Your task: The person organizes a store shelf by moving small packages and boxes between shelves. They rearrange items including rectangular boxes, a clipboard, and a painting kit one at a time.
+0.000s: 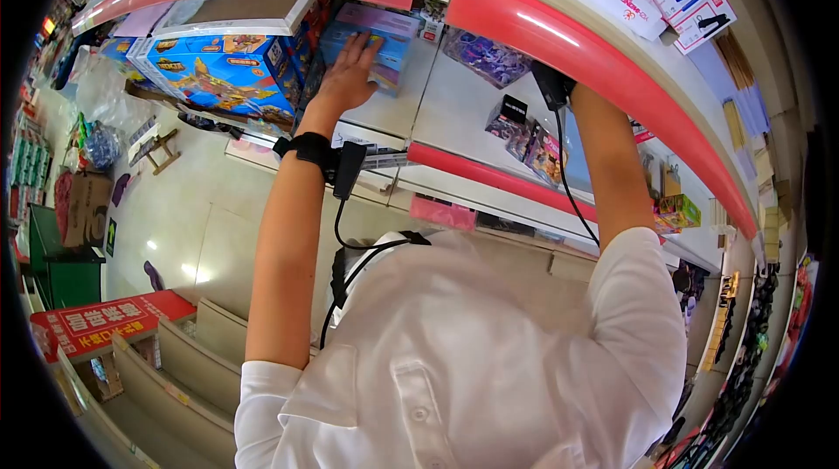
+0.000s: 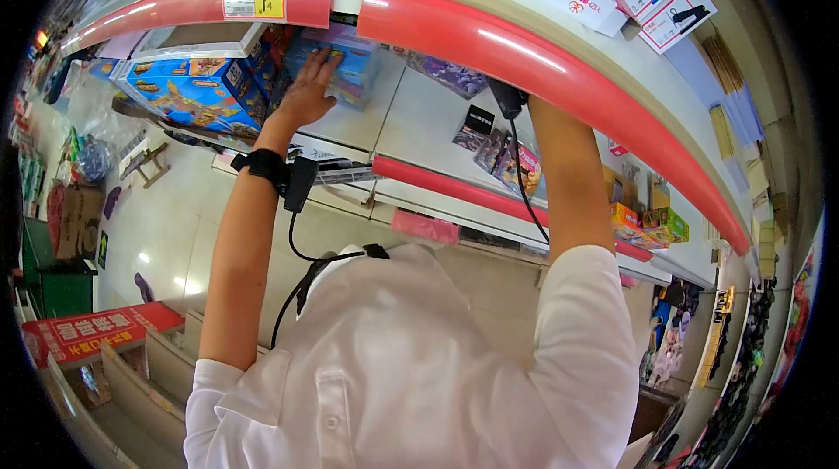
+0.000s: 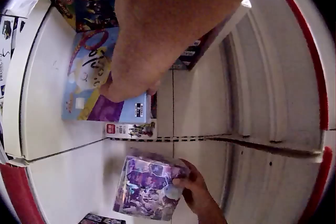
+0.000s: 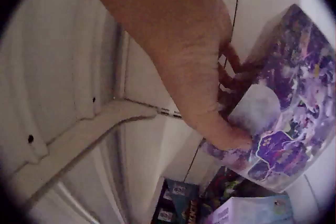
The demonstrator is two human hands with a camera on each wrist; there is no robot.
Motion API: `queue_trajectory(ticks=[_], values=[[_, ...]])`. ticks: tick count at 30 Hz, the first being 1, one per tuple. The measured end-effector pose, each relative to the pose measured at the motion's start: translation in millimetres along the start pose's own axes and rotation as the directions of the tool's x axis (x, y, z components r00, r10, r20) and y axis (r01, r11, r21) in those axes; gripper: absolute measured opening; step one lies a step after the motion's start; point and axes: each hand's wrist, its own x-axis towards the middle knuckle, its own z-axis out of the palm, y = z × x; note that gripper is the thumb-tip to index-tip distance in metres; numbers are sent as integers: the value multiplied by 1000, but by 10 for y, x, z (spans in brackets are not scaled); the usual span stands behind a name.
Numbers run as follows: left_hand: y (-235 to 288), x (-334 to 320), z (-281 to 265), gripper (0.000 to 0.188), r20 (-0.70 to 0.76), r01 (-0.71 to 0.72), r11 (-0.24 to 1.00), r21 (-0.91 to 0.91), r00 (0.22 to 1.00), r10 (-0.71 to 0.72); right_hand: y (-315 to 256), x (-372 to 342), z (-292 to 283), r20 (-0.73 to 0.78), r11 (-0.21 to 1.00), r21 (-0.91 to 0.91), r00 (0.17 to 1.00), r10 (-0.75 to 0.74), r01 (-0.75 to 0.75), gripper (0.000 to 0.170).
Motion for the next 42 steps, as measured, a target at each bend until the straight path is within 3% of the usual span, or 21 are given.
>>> queue_trajectory(ticks=[5, 9, 12, 15, 18, 20, 22, 26, 29, 30, 33, 34, 37, 38, 40, 42], values=[[6, -44, 1, 79, -8, 4, 1000, 16, 1000, -4, -269, 167, 345, 207, 954, -244, 970, -124, 174, 75], [-21, -43, 14, 80, -2, -7, 1000, 15, 1000, 7, -490, 292, 600, 394, 897, -324, 905, -160, 300, 75], [-34, -24, 30, 80, -10, -18, 1000, 16, 1000, 18, -445, 346, 745, 425, 894, -315, 890, -167, 318, 76], [-13, -44, 22, 80, 4, -7, 1000, 18, 1000, 7, -165, 447, 862, 358, 924, -273, 920, -161, 269, 82], [-12, -46, 4, 80, -4, -10, 1000, 3, 1000, 10, -164, 320, 856, 283, 864, -444, 952, -117, 238, 85], [-23, -67, 1, 80, -4, -14, 1000, -4, 1000, 14, -228, 188, 803, 386, 910, -328, 915, -115, 253, 82], [-19, -65, -1, 80, -1, -14, 1000, -6, 1000, 14, -360, 57, 755, 485, 964, -239, 874, 14, 117, 75], [-28, -36, 6, 80, 4, -23, 1000, -5, 1000, 23, -48, 134, 902, 481, 988, -138, 877, 4, 71, 75], [-25, -35, 8, 79, 1, -34, 999, -5, 999, 34, -126, 62, 1052, 539, 999, -7, 841, 36, -39, 80], [-27, -45, 9, 79, -10, -43, 999, -16, 999, 43, -318, 35, 1038, 660, 992, -66, 741, 123, -105, 85], [-5, -78, 2, 70, -99, -77, 996, -49, 993, 72, -410, 39, 1167, 726, 977, -41, 665, 174, -211, 84], [10, -96, -5, 66, -138, -89, 994, -61, 987, 80, -430, 19, 1166, 688, 978, -62, 702, 185, -198, 85], [165, -234, -57, 50, -288, -131, 950, -285, 956, 46, -454, -60, 1125, 654, 969, 17, 736, 175, -245, 84], [244, -305, -83, 40, -348, -163, 949, -271, 936, 61, -391, -12, 1132, 687, 976, 30, 714, 136, -214, 84], [367, -447, -1, 41, -223, -50, 813, -580, 970, -100, -316, -5, 1167, 626, 980, -28, 761, 169, -195, 83], [375, -515, 266, 49, -67, 70, 576, -814, 975, -213, -313, -25, 1176, 597, 981, -43, 782, 177, -190, 81]])
